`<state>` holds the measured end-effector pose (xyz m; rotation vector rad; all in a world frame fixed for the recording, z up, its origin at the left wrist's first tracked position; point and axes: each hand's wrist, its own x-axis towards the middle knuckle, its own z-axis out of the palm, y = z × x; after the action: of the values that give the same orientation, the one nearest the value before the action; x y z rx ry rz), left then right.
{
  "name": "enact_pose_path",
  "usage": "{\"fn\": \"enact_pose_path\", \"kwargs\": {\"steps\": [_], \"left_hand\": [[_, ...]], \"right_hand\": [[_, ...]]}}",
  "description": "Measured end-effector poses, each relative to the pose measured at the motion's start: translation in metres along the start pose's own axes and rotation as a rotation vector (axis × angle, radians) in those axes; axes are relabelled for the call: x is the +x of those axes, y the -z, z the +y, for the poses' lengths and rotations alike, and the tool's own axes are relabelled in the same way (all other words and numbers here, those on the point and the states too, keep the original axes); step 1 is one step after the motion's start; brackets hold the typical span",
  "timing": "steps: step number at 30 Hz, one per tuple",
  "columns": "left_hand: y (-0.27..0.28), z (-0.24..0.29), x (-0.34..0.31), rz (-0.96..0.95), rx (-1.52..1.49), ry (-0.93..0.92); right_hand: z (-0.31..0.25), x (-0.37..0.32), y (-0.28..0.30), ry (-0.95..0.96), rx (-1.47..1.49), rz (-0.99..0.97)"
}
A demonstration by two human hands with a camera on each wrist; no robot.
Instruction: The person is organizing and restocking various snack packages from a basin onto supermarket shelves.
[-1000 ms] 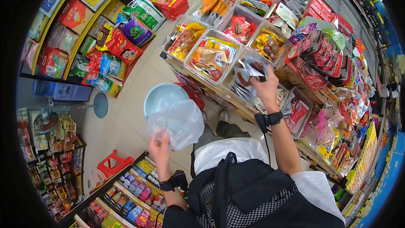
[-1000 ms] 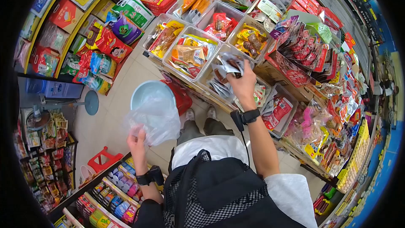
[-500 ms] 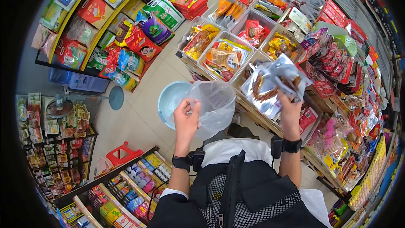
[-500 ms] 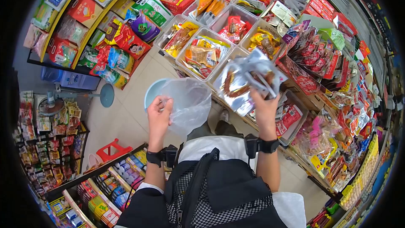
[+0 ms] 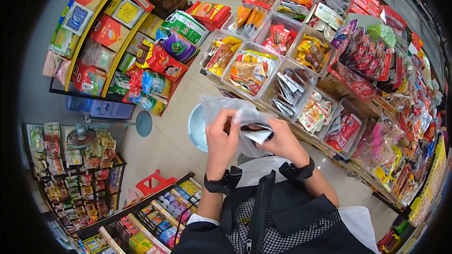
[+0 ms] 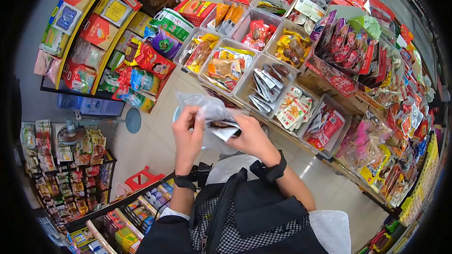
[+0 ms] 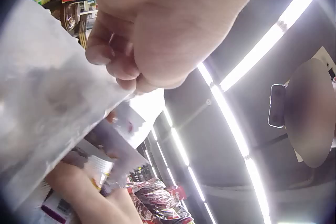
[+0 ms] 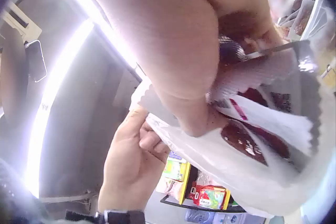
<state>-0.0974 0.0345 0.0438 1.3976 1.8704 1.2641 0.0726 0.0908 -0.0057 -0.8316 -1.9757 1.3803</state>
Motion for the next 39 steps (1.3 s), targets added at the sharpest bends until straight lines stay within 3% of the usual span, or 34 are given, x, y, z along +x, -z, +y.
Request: {"fn": "enact_pose_path", "kwargs": {"steps": [3,6,8,11,13,14,17,18,21,23,24,25,29,32,39], "left_hand": [[0.002,0.006,-0.017,-0.220,-0.009,-0.025],[-0.007,0.005,-0.039,-0.413,-0.141,0.011],[-0.008,-0.001,-0.049,-0.537,-0.208,-0.016],[-0.005,-0.021,-0.062,-0.272,-0.484,0.218],[0.016,-0.026,-0.058,-0.098,-0.573,0.302],[0.031,-0.030,-0.054,-0.043,-0.632,0.334],[0.063,-0.056,-0.052,0.025,-0.665,0.321],[0.067,-0.072,-0.053,0.046,-0.702,0.324],[0.077,-0.083,-0.055,0.117,-0.786,0.309],[0.083,-0.087,-0.061,0.161,-0.800,0.296],[0.086,-0.091,-0.063,0.175,-0.790,0.283],[0.088,-0.094,-0.062,0.179,-0.780,0.268],[0.097,-0.089,-0.058,0.181,-0.672,0.268],[0.109,-0.090,-0.058,0.199,-0.632,0.290],[0.139,-0.102,-0.058,0.195,-0.613,0.267]], "right_hand": [[0.006,0.002,-0.012,-0.219,-0.077,-0.137],[0.048,-0.006,-0.039,0.126,-0.027,0.107],[0.058,-0.017,-0.051,-0.330,0.544,-0.056],[0.071,-0.017,-0.054,-0.272,0.293,-0.353],[0.036,-0.006,-0.055,-0.180,0.070,-0.372],[0.027,-0.005,-0.054,0.032,0.016,-0.250],[-0.024,-0.014,-0.038,-0.164,0.091,-0.195],[-0.028,-0.015,-0.031,-0.085,0.024,-0.243],[-0.049,-0.007,0.001,-0.104,0.257,-0.195],[-0.043,0.003,0.012,-0.208,0.107,0.156],[-0.029,0.013,0.017,-0.173,-0.178,0.322],[0.002,0.020,0.023,-0.179,-0.460,0.366],[0.089,0.046,0.024,-0.345,-0.834,0.279],[0.118,0.059,0.018,-0.552,-0.903,0.135],[0.129,0.074,0.007,-0.554,-0.942,0.266]]}}
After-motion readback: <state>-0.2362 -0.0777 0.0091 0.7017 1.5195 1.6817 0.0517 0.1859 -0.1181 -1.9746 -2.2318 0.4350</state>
